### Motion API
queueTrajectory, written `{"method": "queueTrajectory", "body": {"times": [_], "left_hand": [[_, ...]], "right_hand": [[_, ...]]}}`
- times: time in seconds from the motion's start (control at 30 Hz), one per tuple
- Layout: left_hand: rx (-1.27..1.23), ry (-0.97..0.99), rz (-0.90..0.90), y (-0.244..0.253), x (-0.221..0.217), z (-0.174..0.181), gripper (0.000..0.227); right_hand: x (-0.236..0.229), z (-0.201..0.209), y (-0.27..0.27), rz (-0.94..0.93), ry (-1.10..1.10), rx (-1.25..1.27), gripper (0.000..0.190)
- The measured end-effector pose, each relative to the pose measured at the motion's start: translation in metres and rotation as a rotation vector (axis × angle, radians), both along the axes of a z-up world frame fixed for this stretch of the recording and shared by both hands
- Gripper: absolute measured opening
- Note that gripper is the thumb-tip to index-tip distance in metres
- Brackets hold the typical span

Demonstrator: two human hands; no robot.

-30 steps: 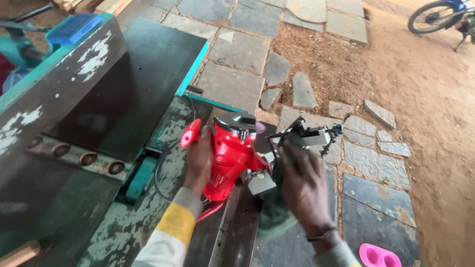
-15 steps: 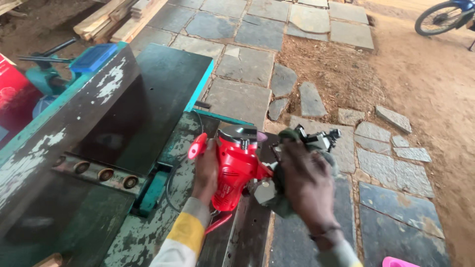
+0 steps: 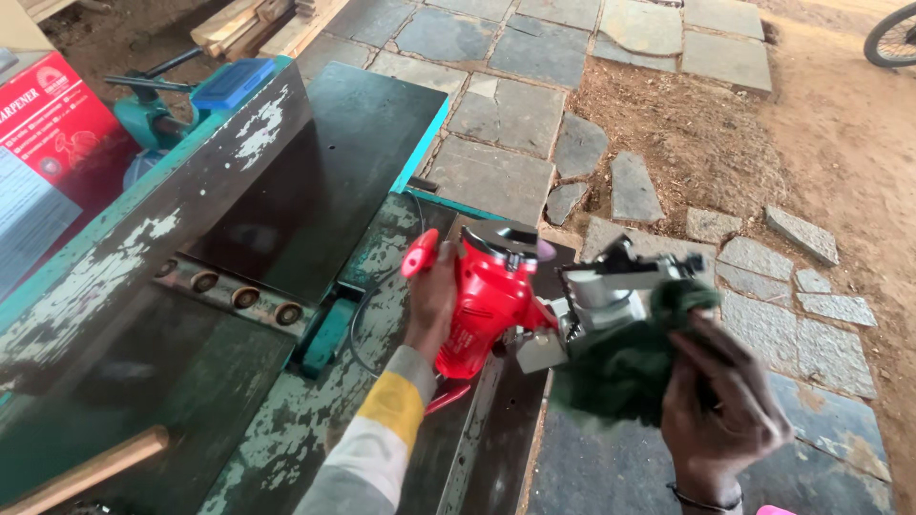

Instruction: The person wipes down a red chain sharpening tool with a dark cloth, cleaning different parts of the device and its internal components.

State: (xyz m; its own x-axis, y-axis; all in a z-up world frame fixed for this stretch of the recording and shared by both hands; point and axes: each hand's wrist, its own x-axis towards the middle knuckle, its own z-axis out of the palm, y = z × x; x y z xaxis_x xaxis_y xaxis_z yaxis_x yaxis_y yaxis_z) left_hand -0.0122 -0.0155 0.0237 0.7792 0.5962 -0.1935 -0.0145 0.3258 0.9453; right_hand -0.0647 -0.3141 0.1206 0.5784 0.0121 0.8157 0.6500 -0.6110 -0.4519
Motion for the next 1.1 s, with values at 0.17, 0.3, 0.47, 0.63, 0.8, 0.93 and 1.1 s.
{"method": "queueTrajectory", "body": {"times": [0.17, 0.3, 0.47, 0.63, 0.8, 0.93, 1.1], "left_hand": [[-0.077, -0.214, -0.011, 0.011, 0.016, -0.029, 0.031], [-0.255, -0.16, -0.02, 0.014, 0.016, -0.028, 0.029], [-0.293, -0.124, 0.0, 0.013, 0.014, -0.017, 0.028], [-0.341, -0.232, -0.07, 0.016, 0.017, -0.03, 0.029], [-0.283, -0.249, -0.067, 0.014, 0.007, -0.027, 0.032], [-0.309, -0.304, -0.064, 0.014, 0.001, -0.024, 0.035], [-0.233, -0.394, -0.117, 0.012, -0.003, -0.023, 0.035]], "right_hand": [[0.02, 0.016, 0.02, -0.083, -0.075, -0.143, 0.032], [0.031, 0.001, 0.02, -0.102, -0.008, -0.237, 0.045], [0.035, -0.011, -0.003, -0.056, 0.315, 0.199, 0.015], [0.04, 0.002, 0.012, -0.104, 0.185, 0.149, 0.025], [0.043, 0.02, 0.04, -0.065, 0.184, 0.027, 0.031], [0.059, 0.022, 0.023, -0.099, 0.192, -0.204, 0.033], [0.063, 0.021, 0.002, 0.227, 0.475, 0.193, 0.024]]}}
